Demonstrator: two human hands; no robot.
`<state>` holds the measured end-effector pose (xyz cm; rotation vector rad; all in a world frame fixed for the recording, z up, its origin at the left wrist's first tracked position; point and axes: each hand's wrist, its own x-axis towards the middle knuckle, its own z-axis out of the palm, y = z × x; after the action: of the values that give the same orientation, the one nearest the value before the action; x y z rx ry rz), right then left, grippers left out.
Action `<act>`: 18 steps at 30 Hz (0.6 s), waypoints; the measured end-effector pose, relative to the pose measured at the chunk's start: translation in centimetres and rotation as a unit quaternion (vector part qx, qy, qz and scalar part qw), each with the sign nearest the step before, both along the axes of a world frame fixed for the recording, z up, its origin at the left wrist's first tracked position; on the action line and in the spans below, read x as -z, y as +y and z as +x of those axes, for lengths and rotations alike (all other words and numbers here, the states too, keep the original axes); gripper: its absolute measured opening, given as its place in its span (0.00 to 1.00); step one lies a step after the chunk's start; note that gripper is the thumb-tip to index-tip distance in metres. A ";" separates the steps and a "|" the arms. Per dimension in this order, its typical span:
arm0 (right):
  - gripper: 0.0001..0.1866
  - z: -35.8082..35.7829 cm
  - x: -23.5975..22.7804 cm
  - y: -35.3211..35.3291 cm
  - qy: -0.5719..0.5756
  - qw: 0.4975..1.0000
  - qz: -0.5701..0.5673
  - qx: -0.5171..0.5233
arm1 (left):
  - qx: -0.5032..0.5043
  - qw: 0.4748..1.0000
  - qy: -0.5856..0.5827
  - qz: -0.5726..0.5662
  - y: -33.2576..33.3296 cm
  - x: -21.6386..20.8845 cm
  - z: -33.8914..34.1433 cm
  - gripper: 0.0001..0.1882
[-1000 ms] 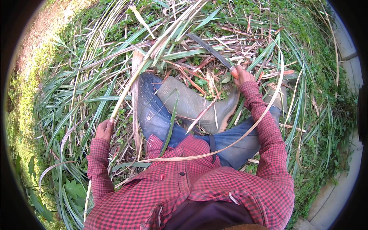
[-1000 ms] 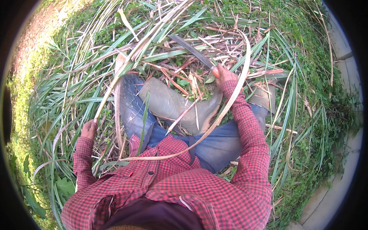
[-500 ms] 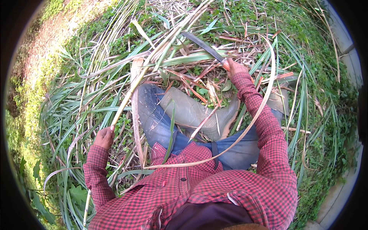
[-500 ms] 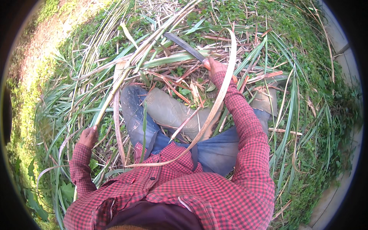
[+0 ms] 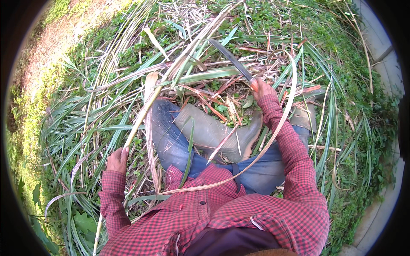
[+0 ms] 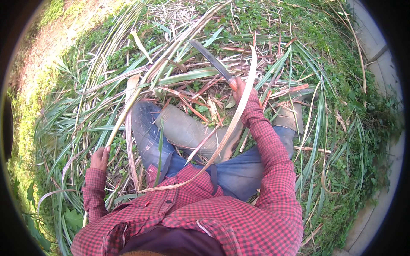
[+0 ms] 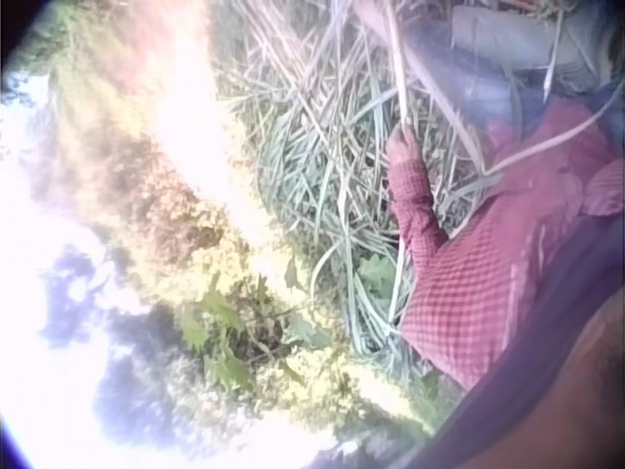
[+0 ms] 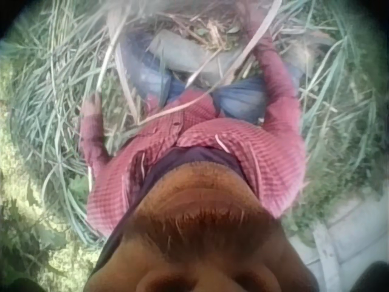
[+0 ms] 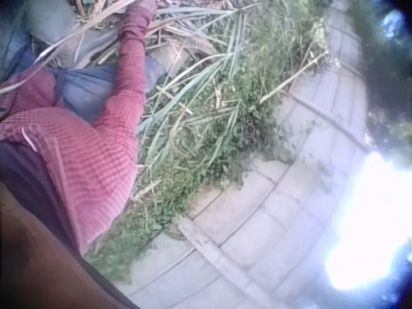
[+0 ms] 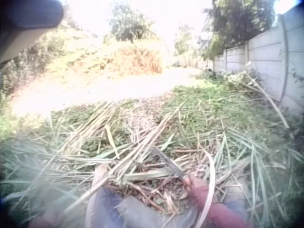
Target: The person sits on the ground and uses a knife to strip the outer layers of long, green plant stalks. They hold the stalks with one hand and scrape the blade along the length to remove the fibrous exterior, discarding the waste onto the surrounding grass.
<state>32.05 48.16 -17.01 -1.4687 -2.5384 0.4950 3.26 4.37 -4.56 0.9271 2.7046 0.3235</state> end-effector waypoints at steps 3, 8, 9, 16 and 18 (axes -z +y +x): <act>0.20 -0.7 -0.5 1.2 -0.045 0.999 -0.002 -0.007 | 0.031 0.997 0.054 0.038 -0.3 0.9 0.5 0.24; 0.19 -1.8 -0.4 2.9 -0.027 0.999 0.018 -0.036 | 0.014 0.998 0.016 0.054 -0.1 1.5 1.2 0.23; 0.19 -1.9 -0.6 3.0 -0.029 0.999 0.001 -0.036 | -0.003 0.998 -0.045 0.051 -0.7 2.3 0.4 0.23; 0.22 -0.7 1.1 1.8 -0.081 0.995 0.038 -0.049 | -0.103 0.927 -0.337 0.131 -2.9 7.3 -1.3 0.22; 0.19 -0.3 2.2 1.6 -0.063 0.995 0.046 -0.068 | -0.110 0.922 -0.348 0.133 -2.7 7.7 -0.5 0.21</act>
<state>31.72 49.74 -19.24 -1.3413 -2.7323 0.3077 2.79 1.72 -12.27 0.4344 2.1170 0.8958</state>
